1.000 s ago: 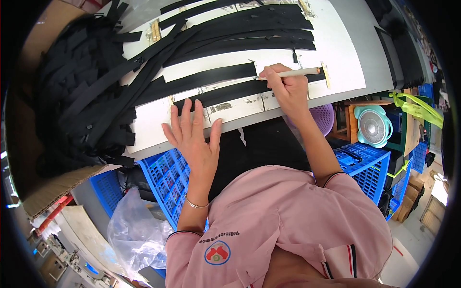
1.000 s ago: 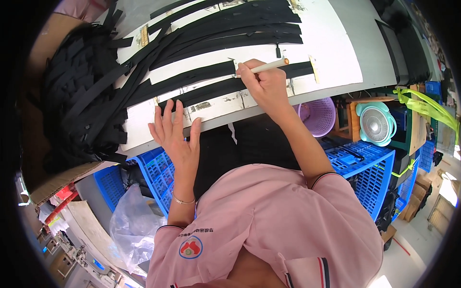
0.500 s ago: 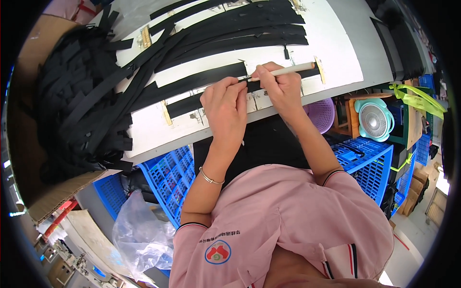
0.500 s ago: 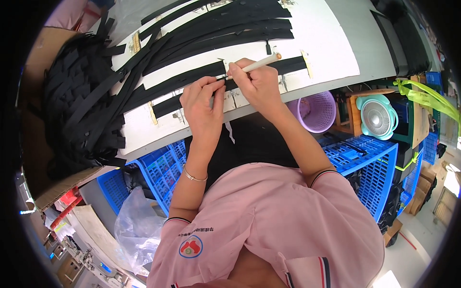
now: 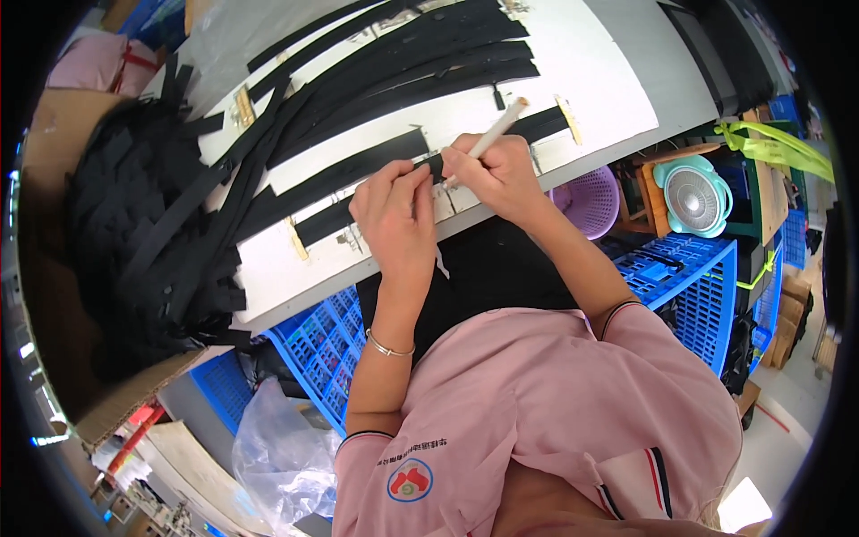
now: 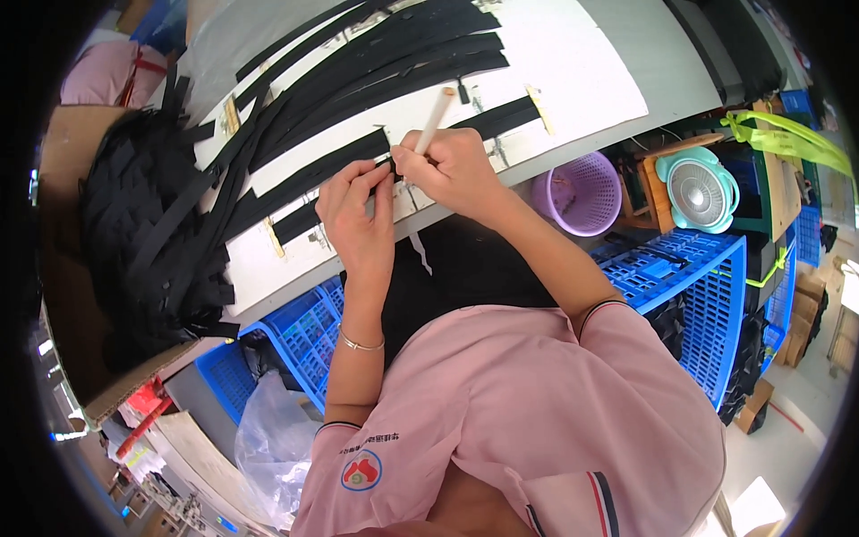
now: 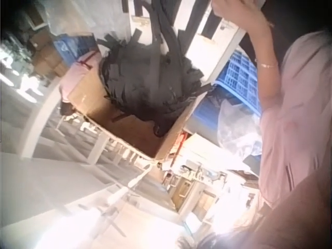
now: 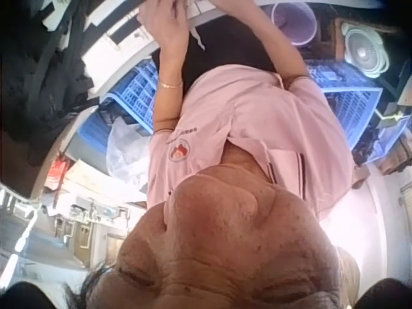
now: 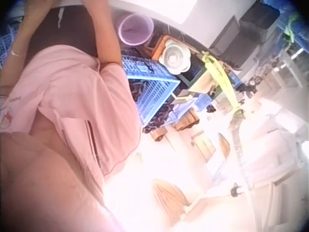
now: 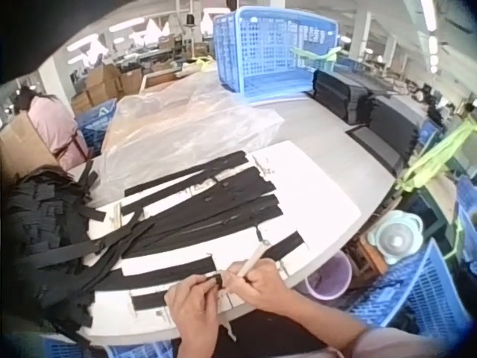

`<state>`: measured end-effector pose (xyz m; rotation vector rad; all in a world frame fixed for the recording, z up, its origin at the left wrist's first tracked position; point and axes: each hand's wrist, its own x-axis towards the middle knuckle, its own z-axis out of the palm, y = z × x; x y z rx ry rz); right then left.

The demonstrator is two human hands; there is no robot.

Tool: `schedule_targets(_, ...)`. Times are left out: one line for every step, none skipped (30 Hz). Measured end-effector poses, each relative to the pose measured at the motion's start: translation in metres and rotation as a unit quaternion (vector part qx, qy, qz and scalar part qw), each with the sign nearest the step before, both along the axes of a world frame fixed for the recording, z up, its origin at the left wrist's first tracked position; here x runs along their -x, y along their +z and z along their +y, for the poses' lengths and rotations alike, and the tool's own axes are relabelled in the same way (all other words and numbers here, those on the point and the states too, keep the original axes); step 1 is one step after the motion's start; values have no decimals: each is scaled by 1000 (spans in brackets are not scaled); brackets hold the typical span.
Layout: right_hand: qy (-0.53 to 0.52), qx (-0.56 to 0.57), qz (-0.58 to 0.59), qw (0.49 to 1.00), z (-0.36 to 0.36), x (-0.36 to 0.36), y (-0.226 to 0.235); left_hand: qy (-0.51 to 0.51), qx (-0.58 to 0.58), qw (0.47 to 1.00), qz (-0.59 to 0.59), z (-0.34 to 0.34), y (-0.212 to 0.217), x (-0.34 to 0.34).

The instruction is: Marking and organizing black webbing straps on a workbench using a marker.

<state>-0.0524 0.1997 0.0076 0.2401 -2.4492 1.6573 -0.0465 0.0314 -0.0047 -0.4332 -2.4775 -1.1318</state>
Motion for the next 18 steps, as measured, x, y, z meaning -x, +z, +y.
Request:
schedule_targets(-25, 66, 4, 997, 3, -3, 2, 3, 3, 1000, -4, 0, 0, 0)
schedule_targets(-49, 135, 4, 990, 7, -7, 4, 7, 6, 1000, -10, 0, 1, 0)
schedule_targets(-58, 139, 0, 989, 20, -11, 8, 4, 6, 1000, -9, 0, 1, 0)
schedule_targets(-60, 139, 2, 988, 27, -13, 10, 1, 5, 1000, -8, 0, 1, 0)
schedule_targets(-125, 126, 34, 984, 34, -13, 9, 3, 11, 1000, -6, 0, 1, 0)
schedule_targets(-186, 110, 61, 974, 43, -13, 9, 6, 18, 1000, -5, -1, 1, 0)
schedule_targets(-197, -20, 105, 975, 57, -12, 10, 2, 17, 1000, 0, -1, 1, -1)
schedule_targets(-200, -20, 108, 974, 66, -18, 10, 3, 18, 1000, -3, -1, 1, -1)
schedule_targets(-193, -140, 140, 961, 75, -24, 9, 4, 20, 1000, -9, -1, 1, -1)
schedule_targets(-184, -259, 169, 933, 81, -28, 6, 0, 18, 1000, -2, -1, 1, -1)
schedule_targets(-169, -292, 194, 921, 85, -31, 2, 4, 29, 1000, -5, -1, 1, -2)
schedule_targets(-174, -296, 194, 919, 86, -34, -3, 11, 36, 999, -12, -1, 1, -2)
schedule_targets(-169, -321, 221, 905, 85, -38, -8, 8, 41, 999, -19, -1, 1, -2)
schedule_targets(-165, -345, 245, 891, 82, -41, -13, 1, 40, 999, -18, 0, 2, -2)
schedule_targets(-166, -376, 220, 885, 80, -45, -16, 6, 37, 999, -15, 0, 4, -2)
schedule_targets(-173, -374, 227, 883, 78, -47, -19, 10, 32, 999, -15, 3, 6, -2)
schedule_targets(-177, -392, 226, 874, 77, -49, -22, 11, 35, 999, -20, 6, 8, -2)
schedule_targets(-178, -412, 211, 868, 75, -49, -24, 8, 44, 999, -17, 11, 11, -1)
